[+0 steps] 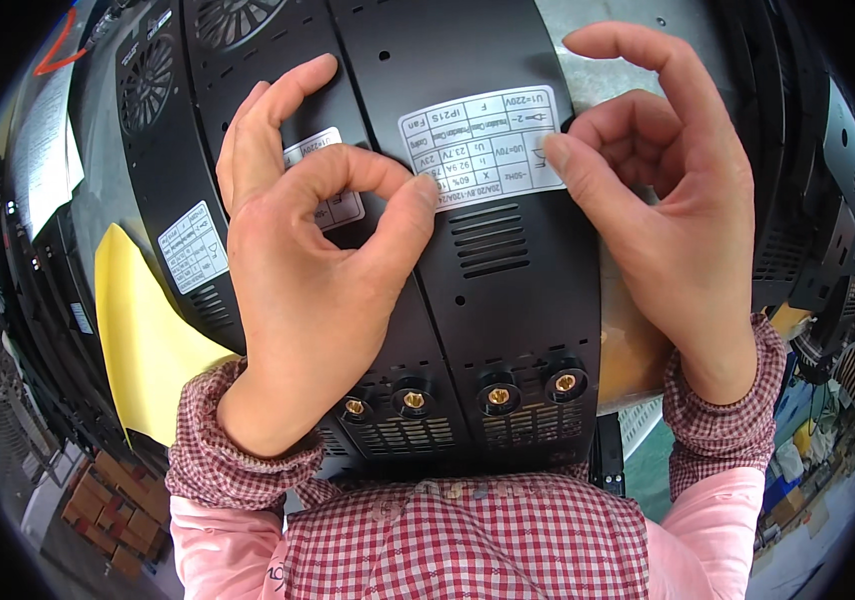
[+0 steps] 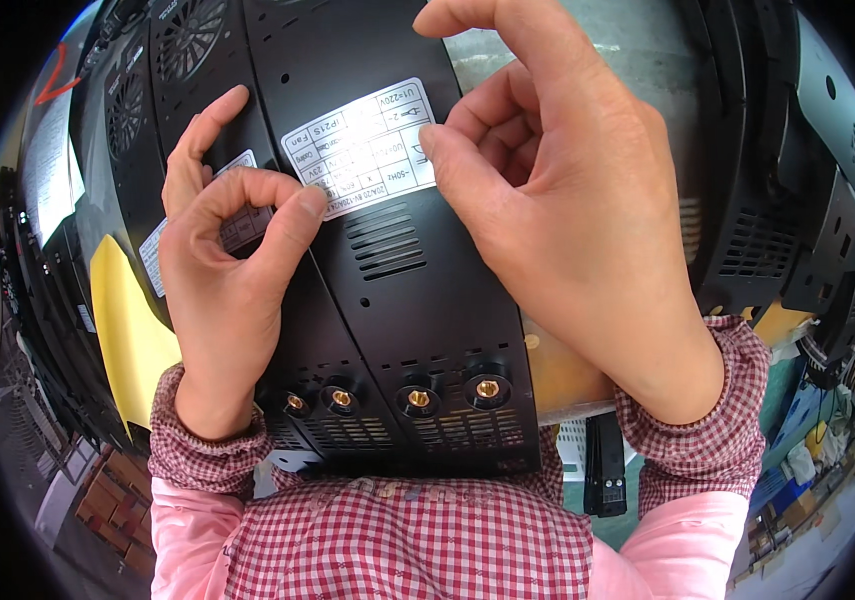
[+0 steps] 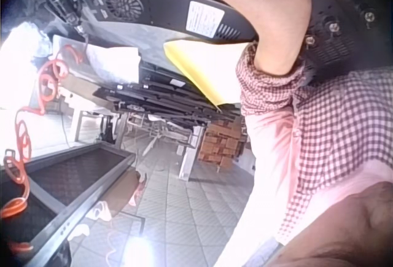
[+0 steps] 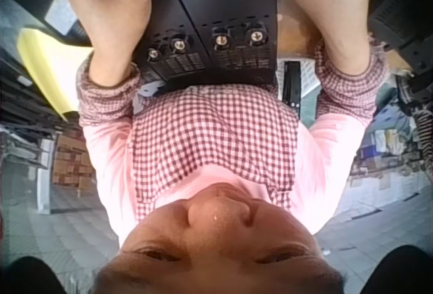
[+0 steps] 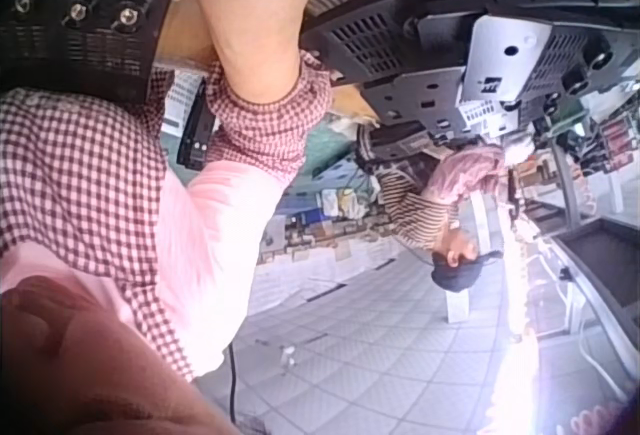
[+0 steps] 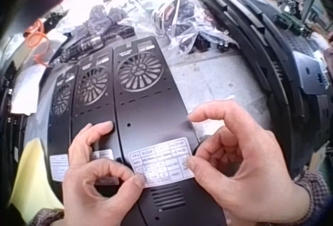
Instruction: The person picks up black electronic chassis units from a white basket and places them on a workbench. They peel labels from a yellow backing sheet and apply them to the back of the units. The person then flips the units over to inspect the front panel and switches before placing them back on the table.
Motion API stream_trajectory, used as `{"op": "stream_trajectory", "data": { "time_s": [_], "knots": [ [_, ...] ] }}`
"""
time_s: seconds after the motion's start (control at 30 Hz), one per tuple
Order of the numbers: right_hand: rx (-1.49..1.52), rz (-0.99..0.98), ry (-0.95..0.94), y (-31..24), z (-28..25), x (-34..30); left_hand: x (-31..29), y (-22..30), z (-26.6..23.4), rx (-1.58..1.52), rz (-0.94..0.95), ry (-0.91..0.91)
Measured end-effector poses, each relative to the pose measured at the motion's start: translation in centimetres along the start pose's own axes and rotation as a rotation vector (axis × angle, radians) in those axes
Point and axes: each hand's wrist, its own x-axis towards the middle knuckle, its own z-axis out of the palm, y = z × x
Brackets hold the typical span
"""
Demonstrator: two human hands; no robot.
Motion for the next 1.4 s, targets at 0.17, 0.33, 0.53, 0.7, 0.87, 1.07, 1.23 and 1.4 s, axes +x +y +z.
{"op": "stream_trajectory", "data": {
  "time_s": [0.17, 0.33, 0.53, 0.7, 0.87, 1.07, 1.23, 1.4],
  "knots": [
    [0.147, -0.066, 0.081, 0.7, 0.7, -0.5, 0.1, 0.1, 0.0, 0.003, -0.011, -0.011],
    [0.150, -0.061, 0.078, 0.7, 0.7, -0.5, 0.1, 0.1, 0.0, -0.002, -0.011, -0.020],
    [-0.045, -0.002, -0.001, -0.2, 0.0, 0.0, 0.1, -0.1, 0.0, 0.045, 0.032, -0.002],
    [0.097, -0.079, 0.099, 1.3, 0.9, -0.6, 0.2, -0.1, 0.0, 0.031, 0.026, -0.021],
    [0.074, -0.028, 0.040, 1.2, 0.3, -0.3, 0.2, 0.1, -0.1, 0.055, 0.007, -0.021],
    [-0.011, -0.031, 0.029, 0.4, 0.4, -0.4, 0.2, -0.1, 0.0, 0.041, 0.021, -0.013],
    [0.018, -0.027, 0.011, 0.2, 0.3, -0.2, 0.2, 0.0, -0.1, 0.049, 0.013, -0.017],
    [0.037, -0.020, -0.001, 0.0, 0.0, 0.0, 0.3, -0.3, -0.1, 0.096, 0.069, -0.012]
  ]
}}
